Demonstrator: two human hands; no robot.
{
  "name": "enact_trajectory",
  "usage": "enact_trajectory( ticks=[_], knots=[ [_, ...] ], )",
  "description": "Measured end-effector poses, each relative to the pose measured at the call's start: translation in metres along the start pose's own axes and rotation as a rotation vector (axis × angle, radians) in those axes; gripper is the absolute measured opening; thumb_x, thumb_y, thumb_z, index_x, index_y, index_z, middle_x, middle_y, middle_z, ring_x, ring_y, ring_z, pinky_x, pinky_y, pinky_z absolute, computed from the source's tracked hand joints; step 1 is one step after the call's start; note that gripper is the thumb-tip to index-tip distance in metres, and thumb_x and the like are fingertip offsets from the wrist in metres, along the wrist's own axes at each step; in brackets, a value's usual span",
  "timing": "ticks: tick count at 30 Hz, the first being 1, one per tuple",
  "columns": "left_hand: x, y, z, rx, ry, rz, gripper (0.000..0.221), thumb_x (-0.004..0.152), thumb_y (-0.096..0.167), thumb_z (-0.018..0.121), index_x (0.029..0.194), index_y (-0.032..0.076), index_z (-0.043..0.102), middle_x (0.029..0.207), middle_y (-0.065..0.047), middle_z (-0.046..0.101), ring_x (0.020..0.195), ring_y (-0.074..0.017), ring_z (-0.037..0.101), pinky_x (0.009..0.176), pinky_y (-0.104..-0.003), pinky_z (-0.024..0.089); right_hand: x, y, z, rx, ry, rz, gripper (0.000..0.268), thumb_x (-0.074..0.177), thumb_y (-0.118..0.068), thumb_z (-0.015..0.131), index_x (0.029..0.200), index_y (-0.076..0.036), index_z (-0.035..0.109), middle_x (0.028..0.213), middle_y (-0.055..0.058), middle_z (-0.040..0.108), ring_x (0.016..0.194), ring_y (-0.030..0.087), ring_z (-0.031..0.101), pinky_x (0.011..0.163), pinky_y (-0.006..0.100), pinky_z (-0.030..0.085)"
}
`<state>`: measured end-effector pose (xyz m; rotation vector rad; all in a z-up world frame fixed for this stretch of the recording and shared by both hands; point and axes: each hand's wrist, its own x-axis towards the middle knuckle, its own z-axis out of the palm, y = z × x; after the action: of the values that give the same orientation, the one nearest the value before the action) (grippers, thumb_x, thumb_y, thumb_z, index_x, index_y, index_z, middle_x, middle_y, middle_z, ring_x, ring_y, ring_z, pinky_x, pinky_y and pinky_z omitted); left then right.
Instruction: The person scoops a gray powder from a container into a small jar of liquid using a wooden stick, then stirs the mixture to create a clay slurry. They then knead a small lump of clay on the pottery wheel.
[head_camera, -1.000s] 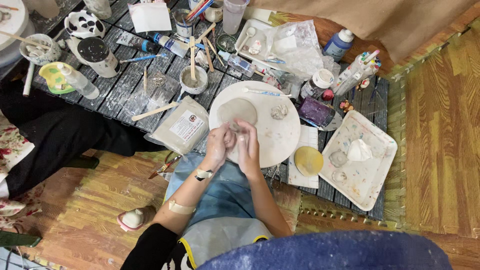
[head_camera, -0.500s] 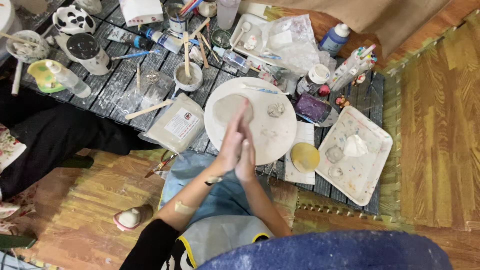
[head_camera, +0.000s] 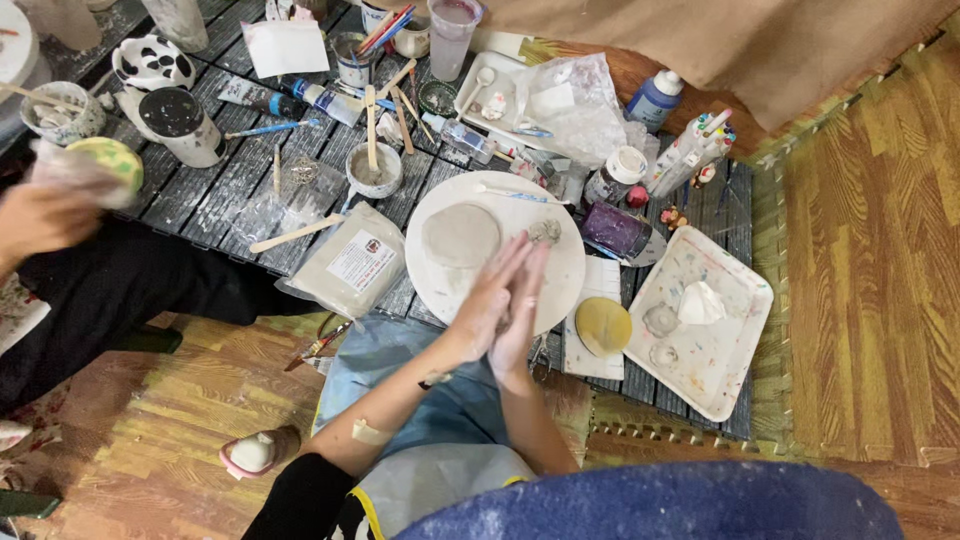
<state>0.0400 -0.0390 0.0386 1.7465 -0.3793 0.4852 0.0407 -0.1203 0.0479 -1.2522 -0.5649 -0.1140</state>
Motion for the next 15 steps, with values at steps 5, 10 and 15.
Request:
enact_trajectory(
  ticks=[5,10,15],
  knots=[
    [-0.04,0.023,0.026,-0.506,0.129,0.054,0.094,0.106,0.068,0.031,0.166,0.008,-0.011,0.177,-0.017,-0.001,0.164,-0.0342,0.007,0.131,-0.047,0.012,0.035,0.012,-0.017,-0.024,-0.165,-0.024,0.085,0.108,-0.063,0.029,0.168,-0.006,0.008,0.178,0.016,0.006,0.166,0.031,0.004,0.134,0.043,0.003],
    [-0.024,0.02,0.003,-0.466,0.11,0.056,0.093,0.107,0.065,0.029,0.166,0.003,-0.009,0.177,-0.019,-0.007,0.166,-0.0336,0.0,0.134,-0.047,0.009,0.011,0.019,-0.009,-0.069,-0.269,-0.131,0.086,0.109,-0.068,0.021,0.168,-0.006,0.012,0.178,0.017,0.004,0.167,0.031,0.002,0.137,0.047,0.002],
    [-0.001,-0.002,-0.012,-0.379,0.083,0.148,0.083,0.114,0.059,0.021,0.167,0.003,-0.008,0.178,-0.019,-0.007,0.168,-0.0345,-0.003,0.138,-0.045,0.005,-0.016,0.007,-0.004,-0.424,-0.228,-0.317,0.089,0.107,-0.07,0.02,0.168,-0.006,0.009,0.177,0.018,0.003,0.167,0.034,-0.005,0.137,0.051,-0.005]
  ],
)
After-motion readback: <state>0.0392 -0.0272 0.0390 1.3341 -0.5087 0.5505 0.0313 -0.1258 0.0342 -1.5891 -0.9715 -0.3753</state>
